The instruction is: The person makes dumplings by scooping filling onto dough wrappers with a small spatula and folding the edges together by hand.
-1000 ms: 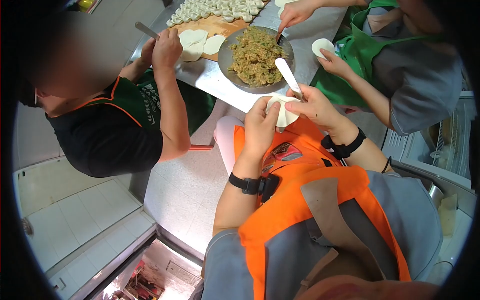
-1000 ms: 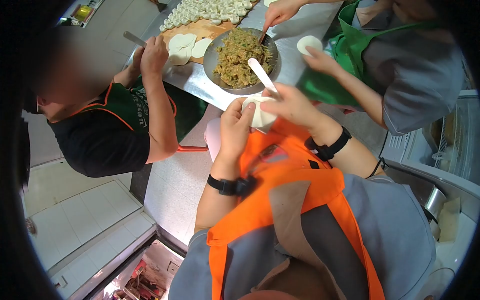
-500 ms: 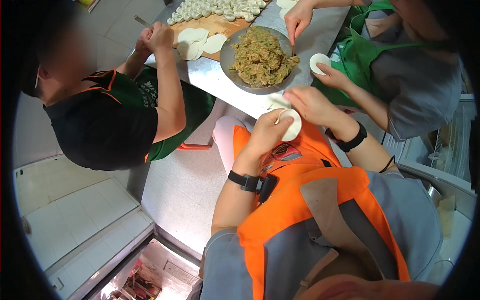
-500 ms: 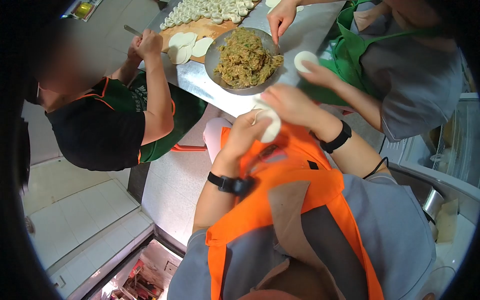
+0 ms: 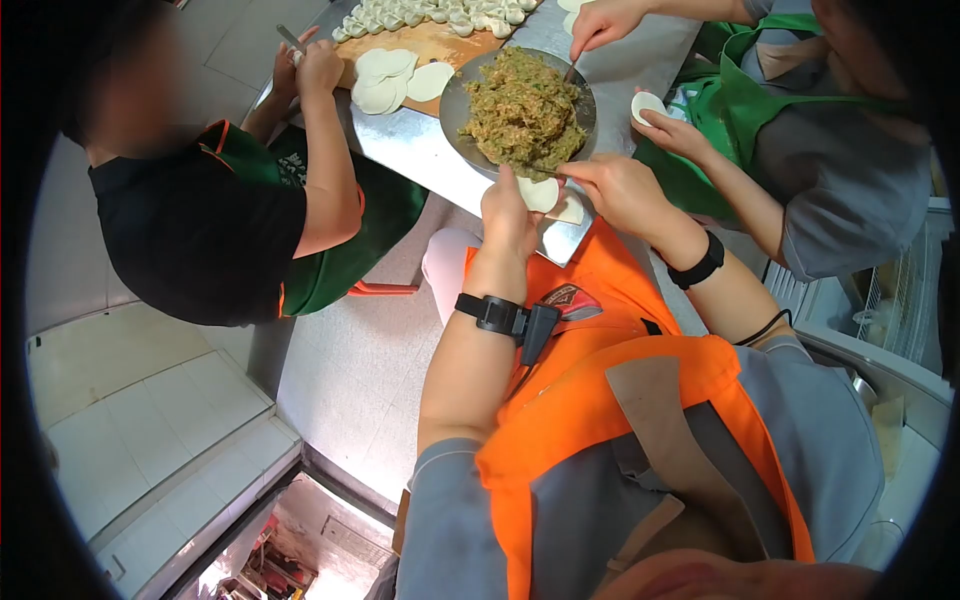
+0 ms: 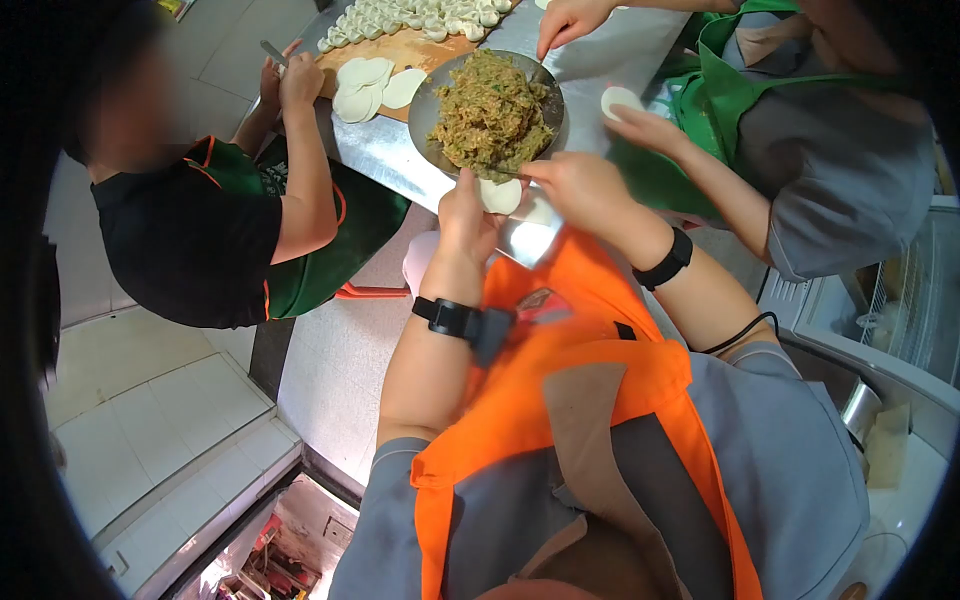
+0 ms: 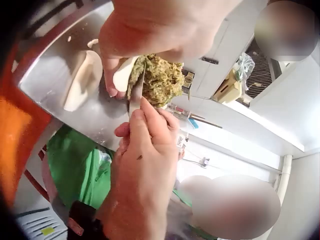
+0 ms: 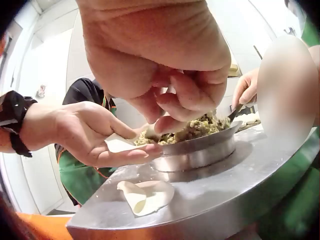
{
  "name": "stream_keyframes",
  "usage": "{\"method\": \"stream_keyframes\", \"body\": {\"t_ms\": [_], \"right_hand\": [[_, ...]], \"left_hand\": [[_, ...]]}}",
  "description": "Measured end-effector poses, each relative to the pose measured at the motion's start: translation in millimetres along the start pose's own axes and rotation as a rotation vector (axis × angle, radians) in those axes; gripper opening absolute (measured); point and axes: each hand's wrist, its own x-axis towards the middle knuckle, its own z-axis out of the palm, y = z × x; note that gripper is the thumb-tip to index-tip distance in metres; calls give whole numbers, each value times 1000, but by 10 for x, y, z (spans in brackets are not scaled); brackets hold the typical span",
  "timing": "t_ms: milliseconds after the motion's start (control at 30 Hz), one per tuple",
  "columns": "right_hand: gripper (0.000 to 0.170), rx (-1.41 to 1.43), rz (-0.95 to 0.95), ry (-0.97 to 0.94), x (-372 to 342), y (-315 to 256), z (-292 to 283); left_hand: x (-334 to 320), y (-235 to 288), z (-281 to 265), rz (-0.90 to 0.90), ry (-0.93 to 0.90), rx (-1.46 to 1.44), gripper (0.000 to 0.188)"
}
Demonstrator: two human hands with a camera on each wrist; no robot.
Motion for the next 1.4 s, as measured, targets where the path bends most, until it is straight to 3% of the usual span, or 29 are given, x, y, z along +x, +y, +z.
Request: {"method": "stream_keyframes", "body": {"t_ms": [200, 300, 400, 567, 733, 933, 1267, 1367, 1400], "right_hand": [[26, 67, 23, -163, -115, -191, -78], [27, 254, -49, -29, -51, -46, -8], [26, 99, -22, -44, 42, 12, -10], [26, 207, -19, -49, -26, -37, 179], [27, 129, -11, 3, -260, -315, 222], [25, 180, -6, 95, -131, -191, 194], [29, 150, -37, -81, -107, -202, 115], [25, 444, 0, 19, -205, -321, 75], [24, 599, 129, -48, -239, -367, 59]], "left_hand": [[-44, 135, 32, -80, 81, 51, 46], [-37, 85, -27, 18, 152, 35, 45], [-30, 102, -58, -13, 70, -14, 45], [-64, 114, -29, 17, 126, 13, 44], [-93, 122, -84, -16, 100, 31, 43], [-59, 99, -155, 30, 183, -14, 42], [-87, 87, -213, 56, 95, 23, 46], [-189, 88, -273, 95, 13, -77, 50], [-250, 112, -260, 113, -12, -115, 51]]}}
